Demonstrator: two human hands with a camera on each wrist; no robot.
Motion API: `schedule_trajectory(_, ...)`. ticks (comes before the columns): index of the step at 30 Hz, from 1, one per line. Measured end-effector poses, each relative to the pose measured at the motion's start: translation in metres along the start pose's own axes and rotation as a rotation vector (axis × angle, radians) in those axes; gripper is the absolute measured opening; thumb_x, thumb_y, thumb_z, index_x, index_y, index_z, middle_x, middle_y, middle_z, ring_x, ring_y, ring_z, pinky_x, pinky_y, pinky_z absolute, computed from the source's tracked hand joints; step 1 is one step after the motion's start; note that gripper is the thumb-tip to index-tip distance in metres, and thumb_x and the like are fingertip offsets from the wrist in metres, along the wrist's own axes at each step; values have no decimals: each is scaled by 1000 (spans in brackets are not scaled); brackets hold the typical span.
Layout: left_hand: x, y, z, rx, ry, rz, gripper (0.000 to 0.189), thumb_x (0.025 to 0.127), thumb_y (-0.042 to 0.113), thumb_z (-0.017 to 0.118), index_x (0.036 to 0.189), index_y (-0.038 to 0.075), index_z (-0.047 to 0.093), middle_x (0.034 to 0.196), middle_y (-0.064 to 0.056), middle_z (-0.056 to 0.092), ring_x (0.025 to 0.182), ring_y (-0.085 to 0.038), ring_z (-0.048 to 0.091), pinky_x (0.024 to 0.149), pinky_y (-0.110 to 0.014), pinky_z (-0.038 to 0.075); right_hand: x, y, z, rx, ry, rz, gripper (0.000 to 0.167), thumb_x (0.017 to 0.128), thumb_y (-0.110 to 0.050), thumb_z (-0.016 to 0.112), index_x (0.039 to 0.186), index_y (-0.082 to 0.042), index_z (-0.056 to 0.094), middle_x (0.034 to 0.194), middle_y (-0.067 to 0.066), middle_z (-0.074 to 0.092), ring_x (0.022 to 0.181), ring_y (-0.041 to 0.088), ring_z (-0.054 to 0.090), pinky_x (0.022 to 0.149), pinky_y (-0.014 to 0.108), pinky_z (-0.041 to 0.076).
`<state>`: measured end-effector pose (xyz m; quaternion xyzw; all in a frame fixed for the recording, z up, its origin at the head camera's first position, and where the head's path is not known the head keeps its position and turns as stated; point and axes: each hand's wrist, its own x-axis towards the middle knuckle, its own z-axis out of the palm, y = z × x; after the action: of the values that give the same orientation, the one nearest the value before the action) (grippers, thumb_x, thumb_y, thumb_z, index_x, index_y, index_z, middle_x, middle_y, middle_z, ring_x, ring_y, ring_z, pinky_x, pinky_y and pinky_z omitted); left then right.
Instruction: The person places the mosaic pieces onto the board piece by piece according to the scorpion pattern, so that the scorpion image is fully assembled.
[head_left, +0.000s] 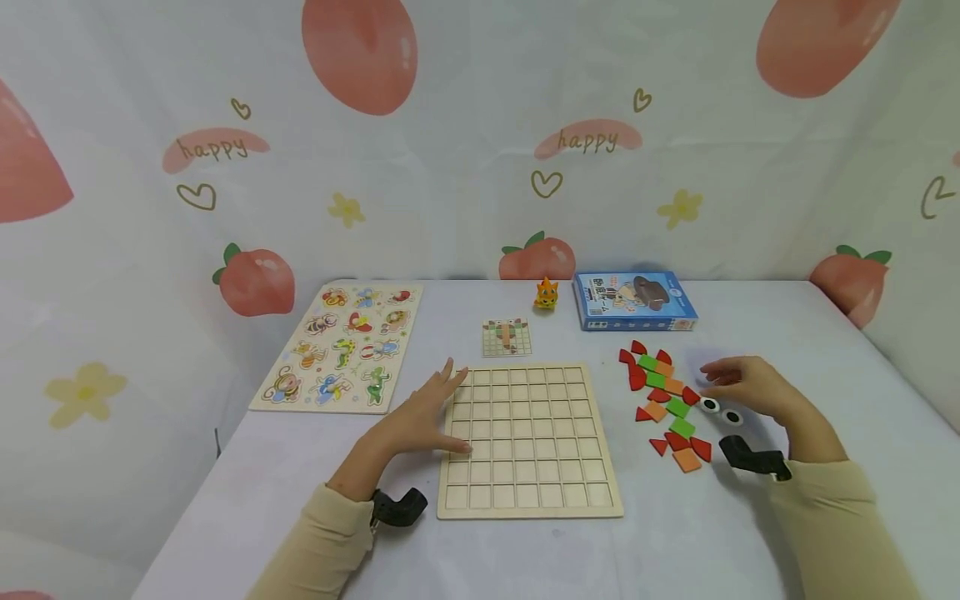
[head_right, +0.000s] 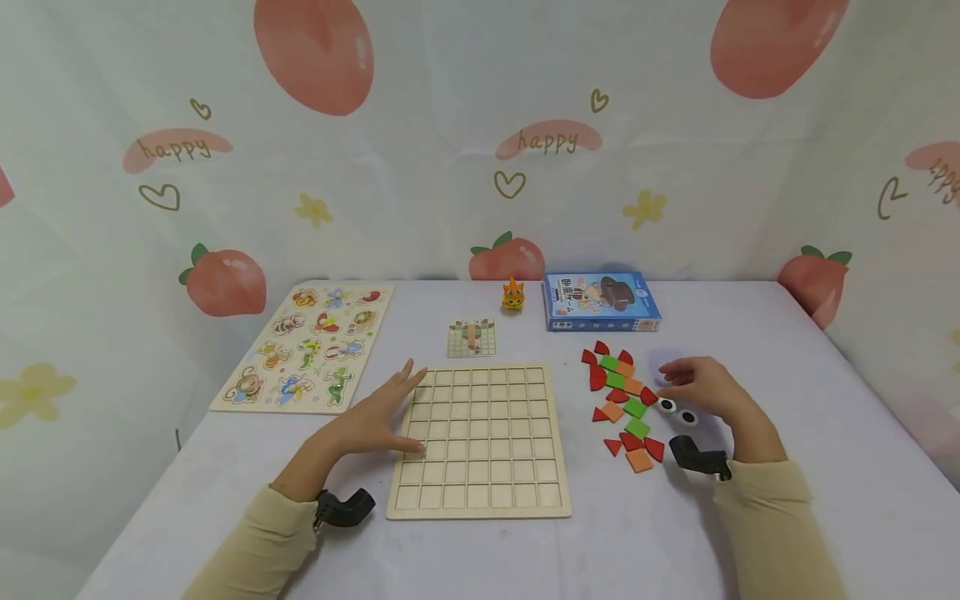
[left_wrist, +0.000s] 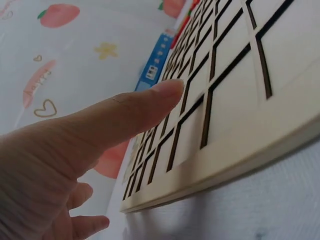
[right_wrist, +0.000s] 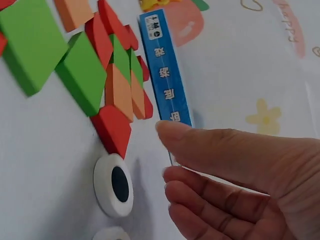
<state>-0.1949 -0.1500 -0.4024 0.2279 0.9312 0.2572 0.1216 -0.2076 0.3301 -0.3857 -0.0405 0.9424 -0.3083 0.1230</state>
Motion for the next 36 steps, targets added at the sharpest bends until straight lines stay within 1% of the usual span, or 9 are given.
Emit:
schedule_trajectory(2, 1, -2, 2, 12, -13, 3, 111, 65, 46, 81, 150, 15, 17, 158, -13, 0, 144, -36, 11, 108, -68, 14, 2, 1, 2, 29, -13, 2, 52, 84, -25, 69, 120, 9, 55, 107, 24, 63, 90, 23, 60, 78, 36, 55)
schedule_trajectory(5, 3, -5, 5, 26, -30, 10, 107, 67, 47, 80, 150, 14, 21, 158, -12, 3, 143, -34, 15, 108, -69, 11, 4, 2, 4, 54, -38, 7, 47, 84, -22, 68, 118, 9, 57, 102, 19, 65, 87, 18, 60, 76, 32, 54)
schedule_trajectory(11, 3, -10, 7, 18, -39, 25, 99, 68, 47, 79, 147, 13, 29, 157, -8, 13, 144, -29, 16, 112, -64, 5, 9, 6, 9, 72, -74, 10, 46, 83, -20, 70, 117, 8, 59, 98, 14, 66, 84, 17, 58, 72, 27, 51)
schedule_trajectory(14, 3, -12, 7, 30, -50, 36, 93, 71, 46, 77, 146, 14, 33, 156, -6, 19, 144, -30, 17, 113, -62, 4, 12, 9, 11, 86, -91, 12, 47, 81, -19, 72, 117, 8, 59, 95, 11, 66, 82, 16, 57, 70, 25, 51)
schedule_trajectory(17, 3, -12, 6, 32, -60, 54, 87, 73, 44, 76, 144, 13, 37, 155, -7, 23, 144, -32, 17, 112, -63, 5, 15, 12, 14, 98, -100, 15, 47, 80, -18, 73, 116, 8, 59, 93, 7, 66, 81, 16, 56, 69, 25, 51)
schedule_trajectory(21, 3, -13, 6, 22, -65, 67, 84, 74, 42, 76, 142, 10, 39, 155, -9, 23, 144, -33, 16, 112, -64, 5, 17, 14, 16, 93, -101, 5, 46, 80, -16, 73, 116, 8, 59, 93, 7, 65, 82, 16, 55, 69, 24, 51)
schedule_trajectory(28, 2, -14, 6, 1, -63, 59, 84, 73, 42, 77, 142, 10, 40, 155, -8, 23, 144, -32, 16, 113, -62, 4, 17, 14, 16, 86, -104, -28, 44, 79, -15, 74, 113, 9, 59, 93, 9, 62, 82, 17, 52, 66, 20, 50)
schedule_trajectory(33, 3, -14, 6, 0, -57, 66, 84, 73, 41, 77, 141, 9, 41, 154, -10, 24, 143, -33, 17, 112, -63, 5, 16, 12, 16, 96, -90, -50, 41, 79, -14, 74, 108, 8, 56, 91, 9, 60, 81, 16, 51, 65, 18, 48)
schedule_trajectory(36, 2, -13, 5, -1, -59, 71, 84, 73, 41, 77, 141, 8, 41, 154, -11, 25, 143, -33, 18, 112, -64, 5, 16, 11, 16, 106, -74, -44, 39, 79, -14, 74, 105, 6, 54, 90, 8, 59, 80, 15, 51, 66, 18, 48)
